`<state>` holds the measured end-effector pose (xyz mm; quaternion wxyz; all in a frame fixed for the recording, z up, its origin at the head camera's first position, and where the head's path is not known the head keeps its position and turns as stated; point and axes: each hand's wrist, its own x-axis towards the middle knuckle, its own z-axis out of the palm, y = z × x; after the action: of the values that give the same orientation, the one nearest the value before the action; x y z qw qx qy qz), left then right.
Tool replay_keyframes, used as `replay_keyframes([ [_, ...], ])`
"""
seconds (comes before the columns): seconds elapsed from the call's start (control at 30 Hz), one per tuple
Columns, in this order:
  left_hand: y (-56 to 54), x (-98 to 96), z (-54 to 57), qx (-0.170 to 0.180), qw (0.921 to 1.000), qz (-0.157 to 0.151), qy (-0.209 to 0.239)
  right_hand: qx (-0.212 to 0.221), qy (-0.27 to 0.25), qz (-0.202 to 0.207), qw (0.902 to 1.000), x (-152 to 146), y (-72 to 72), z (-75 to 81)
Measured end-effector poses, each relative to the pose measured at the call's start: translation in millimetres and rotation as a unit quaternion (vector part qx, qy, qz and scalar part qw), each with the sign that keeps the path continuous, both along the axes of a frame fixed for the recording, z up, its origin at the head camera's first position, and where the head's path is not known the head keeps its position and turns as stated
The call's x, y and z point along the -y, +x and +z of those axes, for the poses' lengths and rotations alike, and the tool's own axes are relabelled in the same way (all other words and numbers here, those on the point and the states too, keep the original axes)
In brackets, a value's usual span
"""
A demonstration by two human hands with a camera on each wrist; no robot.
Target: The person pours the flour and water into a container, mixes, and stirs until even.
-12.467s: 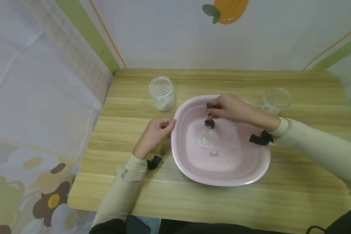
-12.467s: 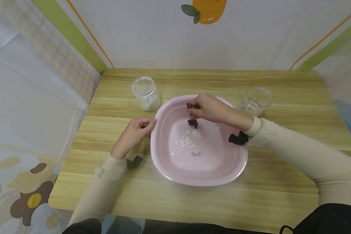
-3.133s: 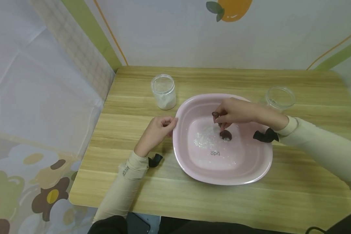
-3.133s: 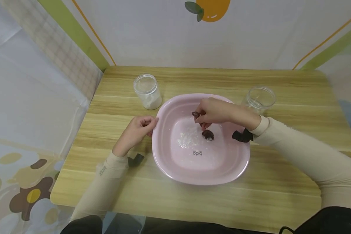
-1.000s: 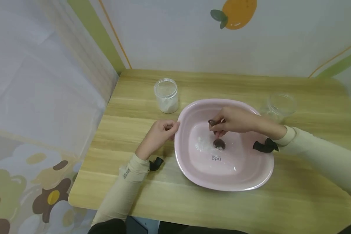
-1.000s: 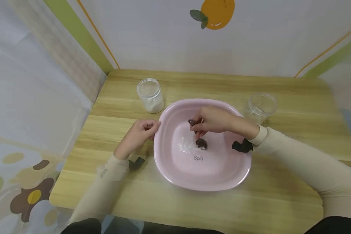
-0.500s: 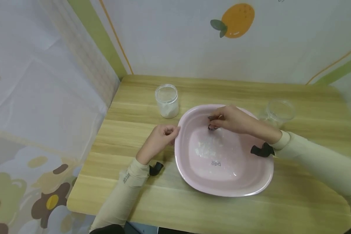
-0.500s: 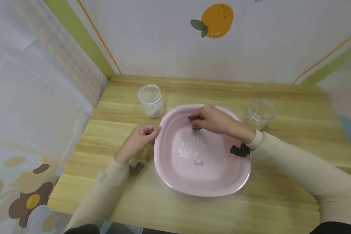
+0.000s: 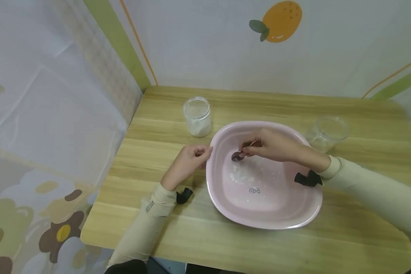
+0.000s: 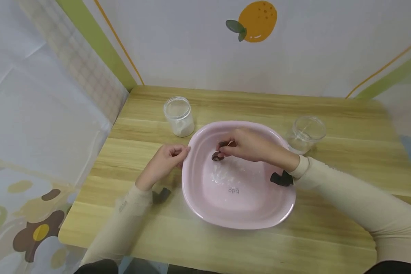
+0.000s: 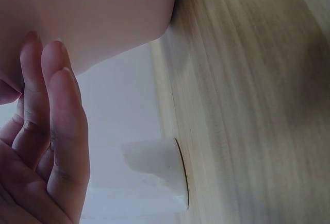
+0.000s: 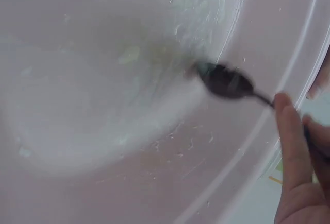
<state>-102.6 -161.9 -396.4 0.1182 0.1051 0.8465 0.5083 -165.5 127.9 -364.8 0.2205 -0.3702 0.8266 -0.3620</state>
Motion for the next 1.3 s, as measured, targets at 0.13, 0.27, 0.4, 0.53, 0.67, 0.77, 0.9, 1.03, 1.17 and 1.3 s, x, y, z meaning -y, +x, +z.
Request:
replay_keyframes([
  [0.13,-0.4,-0.1,0.1,-0.003,1.0000,0.000,0.000,0.044,-0.009,0.043,0.9980,0,1.8,-0.5],
  [0.27,-0.2,-0.2,0.1,0.006,1.0000,0.002,0.004,0.125,-0.003,0.075,0.9893,1,4.6,0.0],
  [0.4,-0.7,-0.6,0.7,0.010,0.9999,0.003,-0.002,0.123,0.006,0.093,0.9879,3,7.1,0.8],
  [0.53,-0.8,-1.1,1.5,0.010,0.9999,0.007,-0.004,0.054,-0.006,0.085,0.9950,3,6.8,1.1],
  [0.67,-1.0,-1.3,2.0,0.011,0.9999,0.009,-0.002,-0.033,0.003,0.043,0.9985,1,2.9,3.8],
  [0.77,-1.3,-1.2,2.2,0.013,0.9999,0.008,-0.001,-0.092,0.044,0.005,0.9947,-4,-1.8,8.6],
  [0.9,-2.0,-0.9,1.1,0.012,0.9999,0.007,0.003,-0.097,0.108,-0.023,0.9891,-9,-6.7,16.2],
  [1.03,-3.0,-0.7,1.5,0.008,0.9999,0.006,0.002,0.010,0.119,-0.018,0.9927,-11,-8.3,18.5],
  [1.17,-3.2,-0.8,1.9,0.007,0.9999,0.007,0.001,0.150,0.074,-0.001,0.9859,-9,-5.2,13.2],
  [1.3,-3.4,-0.8,1.1,0.011,0.9999,0.006,0.003,0.186,0.027,0.006,0.9821,-5,-1.9,6.4],
])
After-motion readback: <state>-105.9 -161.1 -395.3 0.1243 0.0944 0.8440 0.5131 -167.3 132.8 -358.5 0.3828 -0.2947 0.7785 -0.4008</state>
